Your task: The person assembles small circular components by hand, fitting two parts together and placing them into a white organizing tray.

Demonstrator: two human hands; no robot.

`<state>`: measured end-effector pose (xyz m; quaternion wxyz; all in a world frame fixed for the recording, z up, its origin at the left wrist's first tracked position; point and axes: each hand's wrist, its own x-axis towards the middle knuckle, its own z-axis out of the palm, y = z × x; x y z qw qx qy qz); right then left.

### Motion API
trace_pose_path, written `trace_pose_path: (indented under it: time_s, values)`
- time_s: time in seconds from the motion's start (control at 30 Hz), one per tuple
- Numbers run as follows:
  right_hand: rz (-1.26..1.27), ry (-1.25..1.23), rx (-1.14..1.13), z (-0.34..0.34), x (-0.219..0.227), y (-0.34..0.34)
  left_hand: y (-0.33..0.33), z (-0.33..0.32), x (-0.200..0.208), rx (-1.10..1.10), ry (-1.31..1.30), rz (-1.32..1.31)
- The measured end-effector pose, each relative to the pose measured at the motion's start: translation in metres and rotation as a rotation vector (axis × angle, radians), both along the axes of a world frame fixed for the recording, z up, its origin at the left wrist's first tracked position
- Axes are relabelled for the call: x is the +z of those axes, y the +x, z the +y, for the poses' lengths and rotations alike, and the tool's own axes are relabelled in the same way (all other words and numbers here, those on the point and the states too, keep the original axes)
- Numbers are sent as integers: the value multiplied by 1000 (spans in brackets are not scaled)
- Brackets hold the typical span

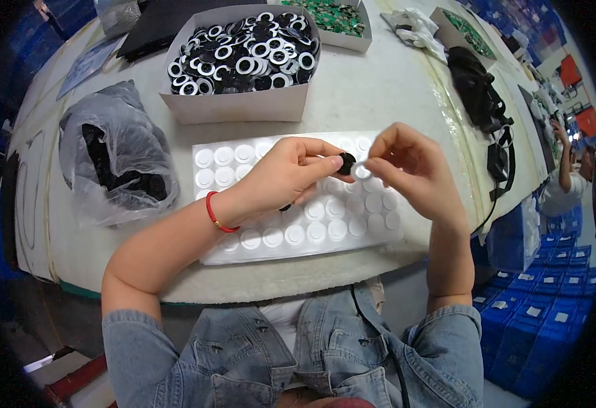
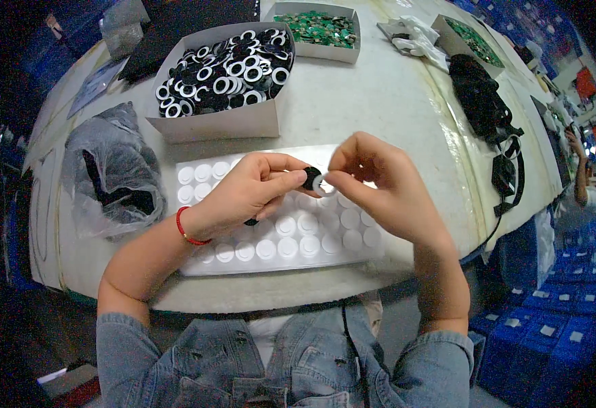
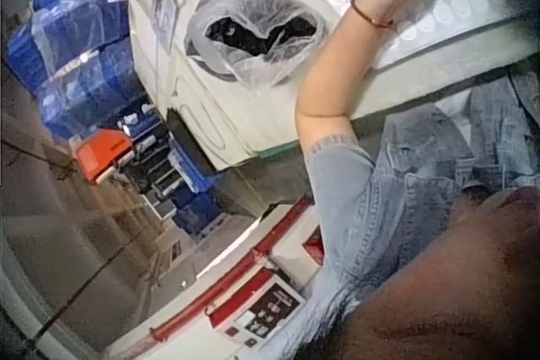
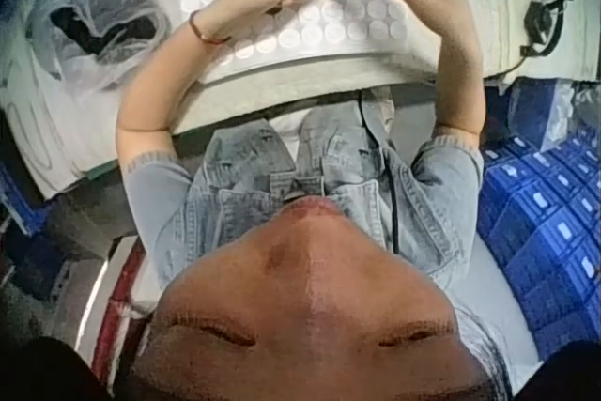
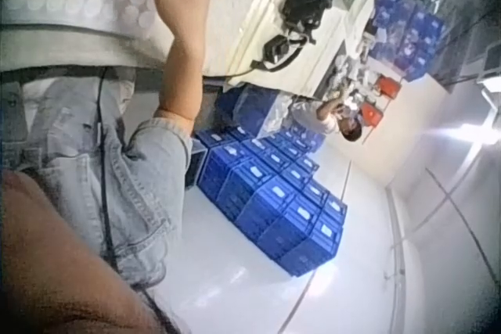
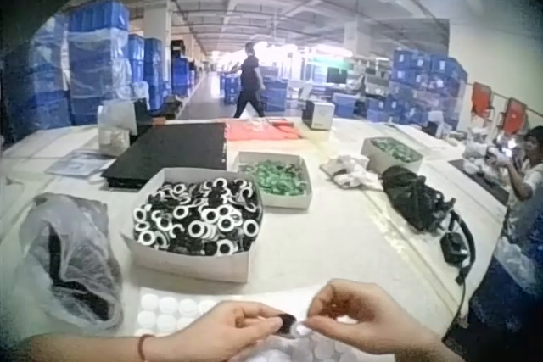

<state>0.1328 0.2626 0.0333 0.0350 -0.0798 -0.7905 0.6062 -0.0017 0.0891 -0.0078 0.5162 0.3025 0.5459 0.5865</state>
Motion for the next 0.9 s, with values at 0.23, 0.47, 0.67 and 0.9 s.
trace_pose_path:
  time_s: [0.23,0.47,0.67,0.9]
  values:
    - [132,45,-76,-15,-15,-22,-2,-1,-5,15,-20,0]
    - [163,156,-126,-13,-18,-22,4,0,9,32,-12,-15]
    - [171,159,-141,-14,-21,-24,3,0,6,28,-6,-39]
    - [119,-18,-152,-19,-25,-20,3,-3,-2,53,22,17]
